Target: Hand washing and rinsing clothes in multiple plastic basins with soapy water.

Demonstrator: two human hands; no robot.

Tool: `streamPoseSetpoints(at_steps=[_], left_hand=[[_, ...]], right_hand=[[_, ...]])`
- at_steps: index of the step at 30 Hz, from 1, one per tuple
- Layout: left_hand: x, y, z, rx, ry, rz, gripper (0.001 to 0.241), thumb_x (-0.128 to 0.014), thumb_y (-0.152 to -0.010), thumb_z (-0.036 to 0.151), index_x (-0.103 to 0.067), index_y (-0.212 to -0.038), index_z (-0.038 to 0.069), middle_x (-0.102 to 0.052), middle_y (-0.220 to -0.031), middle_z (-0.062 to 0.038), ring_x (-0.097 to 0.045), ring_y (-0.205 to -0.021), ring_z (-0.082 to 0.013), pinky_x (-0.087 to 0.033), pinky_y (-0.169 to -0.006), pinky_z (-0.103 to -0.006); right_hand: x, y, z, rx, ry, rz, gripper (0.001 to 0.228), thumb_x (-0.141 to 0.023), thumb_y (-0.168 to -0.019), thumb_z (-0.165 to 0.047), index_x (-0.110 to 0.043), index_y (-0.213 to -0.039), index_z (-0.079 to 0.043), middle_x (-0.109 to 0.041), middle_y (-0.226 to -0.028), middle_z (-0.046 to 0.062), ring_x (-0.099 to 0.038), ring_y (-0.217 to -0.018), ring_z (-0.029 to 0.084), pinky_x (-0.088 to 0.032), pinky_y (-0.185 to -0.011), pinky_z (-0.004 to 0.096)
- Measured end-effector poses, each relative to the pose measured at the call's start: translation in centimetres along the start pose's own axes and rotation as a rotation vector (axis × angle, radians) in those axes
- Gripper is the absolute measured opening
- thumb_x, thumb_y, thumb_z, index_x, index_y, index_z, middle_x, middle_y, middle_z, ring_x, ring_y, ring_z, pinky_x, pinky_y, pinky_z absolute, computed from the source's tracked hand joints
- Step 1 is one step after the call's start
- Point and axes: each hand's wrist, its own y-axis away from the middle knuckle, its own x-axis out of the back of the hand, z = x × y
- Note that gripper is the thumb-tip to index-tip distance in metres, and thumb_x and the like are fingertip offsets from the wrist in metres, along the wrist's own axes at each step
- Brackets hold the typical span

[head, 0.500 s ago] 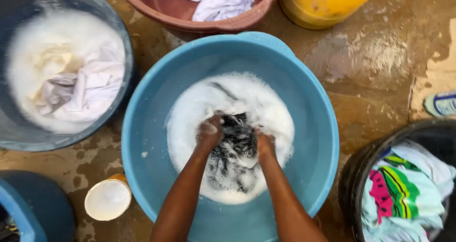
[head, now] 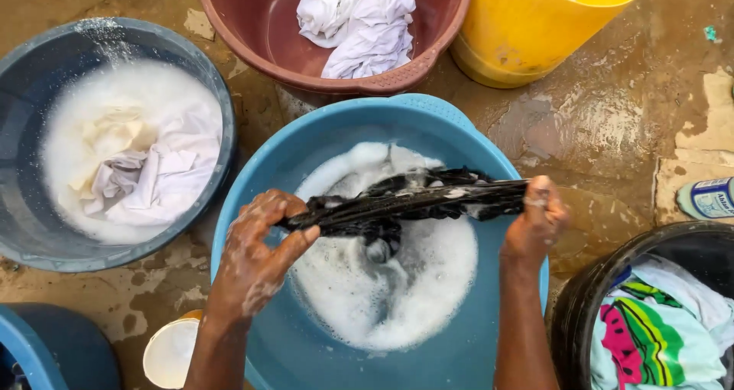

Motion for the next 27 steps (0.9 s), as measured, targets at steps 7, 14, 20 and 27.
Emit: streamPoseSetpoints(at_steps=[7, 14, 20, 27], left_hand=[[0.4, 1.5, 1.5, -0.088, 0.153, 0.089, 0.013, -0.062, -0.102, 0.018, -0.066, -0.111, 0.01, -0.065, -0.108, -0.008, -0.066, -0.108, -0.0272, -0.058, -0.095, -0.0442], [-8.4, 6.6, -6.4, -0.042, -0.233, -0.6, 0.034, -0.07, -0.073, 0.002, -0.081, -0.103, 0.015, -0.081, -0.108, -0.002, -0.077, -0.101, -0.019, -0.058, -0.09, -0.0342], [-15.6, 8.9, -8.9, 0.126, -0.577, -1.295, 0.027, -0.049, -0.104, 0.038, -0.062, -0.094, 0.016, -0.06, -0.09, -0.003, -0.055, -0.088, -0.0229, -0.041, -0.08, -0.0409], [-22.7, 3.0, -28.1, 0.208, -0.564, -0.516, 0.021, -0.063, -0.094, 0.033, -0.07, -0.082, 0.016, -0.071, -0.072, -0.004, -0.073, -0.079, -0.031, -0.057, -0.067, -0.0432]], right_hand=[[1.6, 0.9, -12.1, -0.175, -0.402, 0.101, 0.03, -0.072, -0.101, -0.038, -0.05, -0.086, -0.024, -0.047, -0.085, -0.008, -0.052, -0.083, 0.007, -0.05, -0.078, 0.031], [0.6, 2.8, -11.2, -0.633, 0.748, -1.131, 0.034, -0.065, -0.095, -0.042, -0.073, -0.1, -0.01, -0.073, -0.12, 0.011, -0.068, -0.111, 0.031, -0.049, -0.093, 0.048], [-3.3, 6.4, -7.8, -0.449, 0.769, -1.112, 0.024, -0.054, -0.106, -0.03, -0.068, -0.121, -0.017, -0.072, -0.122, 0.005, -0.066, -0.11, 0.023, -0.054, -0.099, 0.04], [-5.2, 12.0, 0.6, -0.222, 0.763, -1.06, 0.034, -0.074, -0.091, -0.031, -0.067, -0.121, -0.019, -0.066, -0.116, 0.004, -0.069, -0.11, 0.032, -0.056, -0.086, 0.049]])
